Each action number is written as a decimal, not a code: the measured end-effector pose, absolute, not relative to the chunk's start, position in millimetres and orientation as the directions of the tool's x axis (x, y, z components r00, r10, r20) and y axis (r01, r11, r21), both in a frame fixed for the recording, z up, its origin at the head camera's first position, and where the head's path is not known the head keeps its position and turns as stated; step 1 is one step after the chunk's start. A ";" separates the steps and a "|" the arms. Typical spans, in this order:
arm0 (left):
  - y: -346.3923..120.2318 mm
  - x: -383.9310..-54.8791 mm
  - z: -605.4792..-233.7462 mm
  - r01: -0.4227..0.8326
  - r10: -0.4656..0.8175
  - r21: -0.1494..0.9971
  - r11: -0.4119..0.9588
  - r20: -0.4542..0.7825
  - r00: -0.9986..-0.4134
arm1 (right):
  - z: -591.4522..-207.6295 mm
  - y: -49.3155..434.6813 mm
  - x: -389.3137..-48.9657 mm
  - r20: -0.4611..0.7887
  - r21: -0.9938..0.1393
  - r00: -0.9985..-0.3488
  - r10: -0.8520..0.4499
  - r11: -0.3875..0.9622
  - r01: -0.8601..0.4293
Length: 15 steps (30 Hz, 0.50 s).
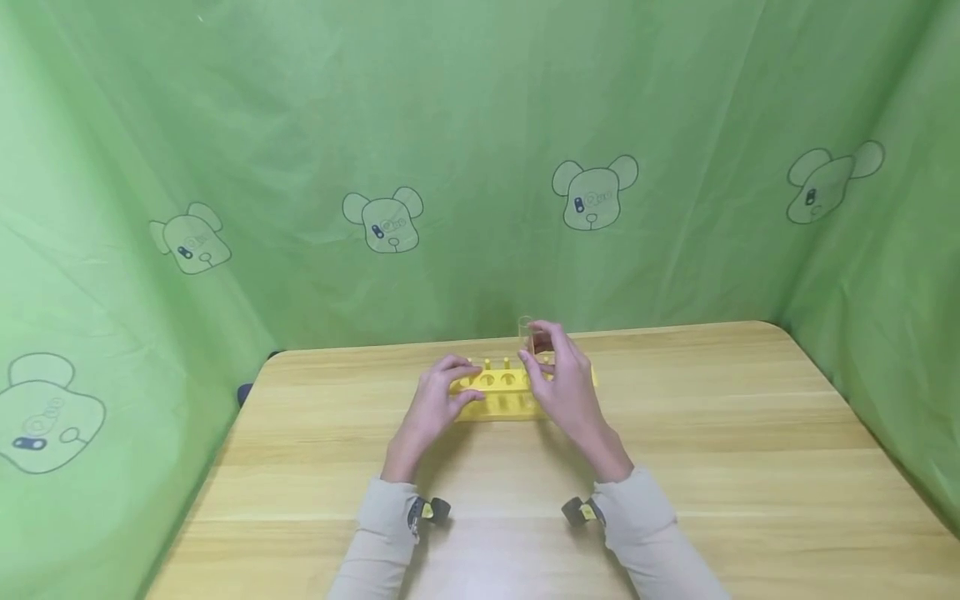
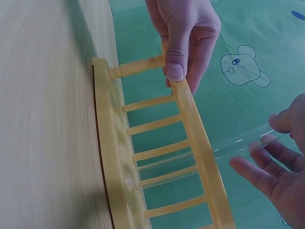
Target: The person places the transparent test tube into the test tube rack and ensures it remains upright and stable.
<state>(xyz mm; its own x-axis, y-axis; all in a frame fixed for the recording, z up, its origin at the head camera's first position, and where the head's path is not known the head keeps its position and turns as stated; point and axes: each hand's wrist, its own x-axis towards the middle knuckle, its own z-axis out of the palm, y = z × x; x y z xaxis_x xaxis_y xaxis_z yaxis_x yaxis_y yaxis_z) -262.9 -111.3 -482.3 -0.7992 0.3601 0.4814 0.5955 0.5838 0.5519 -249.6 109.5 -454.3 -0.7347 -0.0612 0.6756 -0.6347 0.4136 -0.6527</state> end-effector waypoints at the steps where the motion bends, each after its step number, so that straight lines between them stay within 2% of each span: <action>1: -111.3 -262.6 -482.4 0.592 0.358 0.556 0.583 0.479 -0.802 | -454.7 109.4 -249.5 0.674 -0.655 -0.737 -0.061 0.414 -0.633; 15: -111.4 -261.5 -482.4 0.586 0.354 0.559 0.586 0.475 -0.806 | -457.9 110.0 -249.7 0.666 -0.662 -0.743 -0.061 0.411 -0.627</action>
<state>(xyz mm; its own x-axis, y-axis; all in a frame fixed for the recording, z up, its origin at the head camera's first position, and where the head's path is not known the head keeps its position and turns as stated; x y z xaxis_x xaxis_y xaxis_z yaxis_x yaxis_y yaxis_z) -261.5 -111.4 -482.4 -0.8060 0.3537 0.4746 0.5865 0.5857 0.5595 -249.7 110.0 -457.9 -0.7435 -0.0607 0.6660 -0.6267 0.4108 -0.6622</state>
